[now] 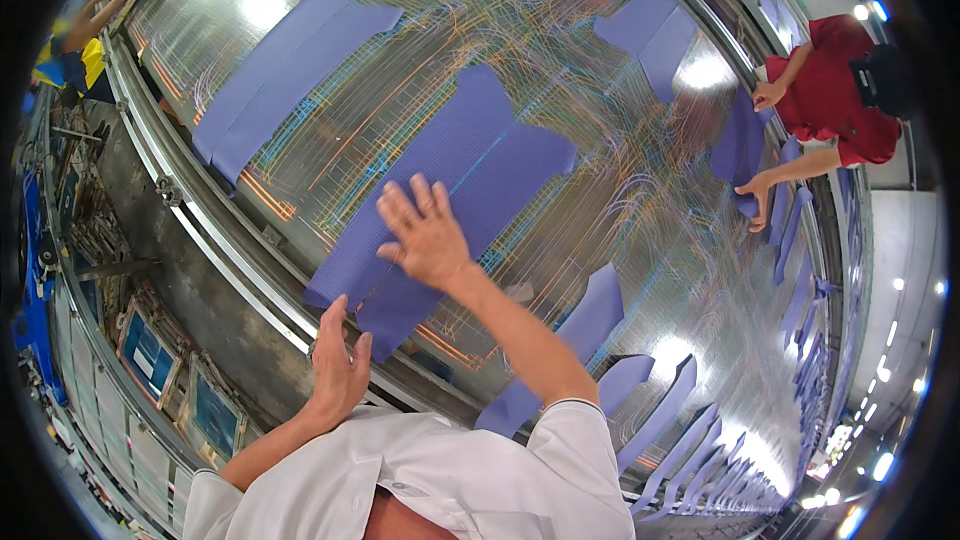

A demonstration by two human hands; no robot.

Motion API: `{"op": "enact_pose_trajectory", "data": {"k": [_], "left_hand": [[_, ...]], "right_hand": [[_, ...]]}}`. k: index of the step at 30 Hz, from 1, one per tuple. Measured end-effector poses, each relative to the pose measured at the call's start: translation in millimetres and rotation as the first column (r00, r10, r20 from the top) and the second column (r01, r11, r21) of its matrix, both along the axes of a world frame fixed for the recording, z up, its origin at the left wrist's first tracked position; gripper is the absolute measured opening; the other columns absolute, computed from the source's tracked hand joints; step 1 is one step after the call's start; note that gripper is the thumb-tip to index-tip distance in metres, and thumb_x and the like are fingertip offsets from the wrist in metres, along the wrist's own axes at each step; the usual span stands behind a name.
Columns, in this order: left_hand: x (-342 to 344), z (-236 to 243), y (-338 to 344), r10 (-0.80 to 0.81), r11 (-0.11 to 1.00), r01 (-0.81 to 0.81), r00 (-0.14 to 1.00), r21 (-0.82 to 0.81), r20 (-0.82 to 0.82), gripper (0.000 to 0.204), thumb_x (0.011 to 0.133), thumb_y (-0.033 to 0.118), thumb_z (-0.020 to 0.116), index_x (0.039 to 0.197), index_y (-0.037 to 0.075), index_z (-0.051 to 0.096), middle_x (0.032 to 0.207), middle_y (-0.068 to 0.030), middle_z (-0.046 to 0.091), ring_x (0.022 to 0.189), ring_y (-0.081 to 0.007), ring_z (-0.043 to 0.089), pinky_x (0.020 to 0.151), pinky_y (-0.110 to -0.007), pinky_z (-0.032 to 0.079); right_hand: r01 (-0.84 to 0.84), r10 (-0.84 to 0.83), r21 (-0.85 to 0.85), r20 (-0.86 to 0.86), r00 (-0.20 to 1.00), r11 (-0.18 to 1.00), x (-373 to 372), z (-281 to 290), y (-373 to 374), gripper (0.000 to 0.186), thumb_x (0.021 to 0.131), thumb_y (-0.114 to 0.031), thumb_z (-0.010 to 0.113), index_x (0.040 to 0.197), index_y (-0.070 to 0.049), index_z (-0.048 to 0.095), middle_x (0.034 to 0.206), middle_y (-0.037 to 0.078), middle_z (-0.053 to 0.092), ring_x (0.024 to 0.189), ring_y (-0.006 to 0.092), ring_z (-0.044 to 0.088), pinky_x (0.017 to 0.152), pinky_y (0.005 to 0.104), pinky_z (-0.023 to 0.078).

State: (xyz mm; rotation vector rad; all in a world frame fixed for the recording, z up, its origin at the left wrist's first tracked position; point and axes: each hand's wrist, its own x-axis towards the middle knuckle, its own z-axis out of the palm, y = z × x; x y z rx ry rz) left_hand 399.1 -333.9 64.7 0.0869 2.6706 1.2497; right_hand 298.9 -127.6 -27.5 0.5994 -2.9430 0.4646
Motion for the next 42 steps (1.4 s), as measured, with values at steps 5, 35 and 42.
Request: {"op": "enact_pose_trajectory", "data": {"k": [5,35,42], "left_hand": [[3.0,-5.6,-14.7,-0.49,0.865,0.469,0.865,-0.181,-0.103,0.031,0.084,0.007,0.067,0.113,0.001,0.059,0.121,-0.0159,0.058,0.12,-0.035,0.052,0.103,-0.047,0.04],[77.4,-25.3,-130.4,0.373,0.927,-0.372,0.908,0.045,-0.191,0.021,0.082,-0.002,0.065,0.103,0.0,0.067,0.097,-0.0163,0.07,0.093,-0.0318,0.068,0.082,-0.036,0.053],[146.5,-160.9,-256.3,0.63,0.734,-0.619,0.464,-0.28,0.623,0.03,0.082,0.023,0.068,0.101,-0.001,0.069,0.087,-0.0171,0.071,0.081,-0.0239,0.068,0.074,-0.036,0.053]], "right_hand": [[-0.084,0.091,-0.079,0.094,0.991,0.993,57.2,-3.2,-49.2,0.069,0.09,-0.052,0.054,0.146,-0.014,0.042,0.155,0.006,0.033,0.143,0.039,0.025,0.115,0.0593,0.02],[-0.013,0.143,-0.471,0.241,0.96,0.882,167.2,49.8,-95.4,0.036,0.086,-0.017,0.067,0.118,-0.001,0.06,0.125,0.017,0.059,0.119,0.0362,0.054,0.102,0.0439,0.042],[-0.088,0.207,-0.458,0.218,0.954,0.884,119.0,75.6,-122.6,0.031,0.088,-0.018,0.065,0.113,0.0,0.062,0.115,0.015,0.064,0.107,0.0326,0.061,0.093,0.0415,0.047]]}}
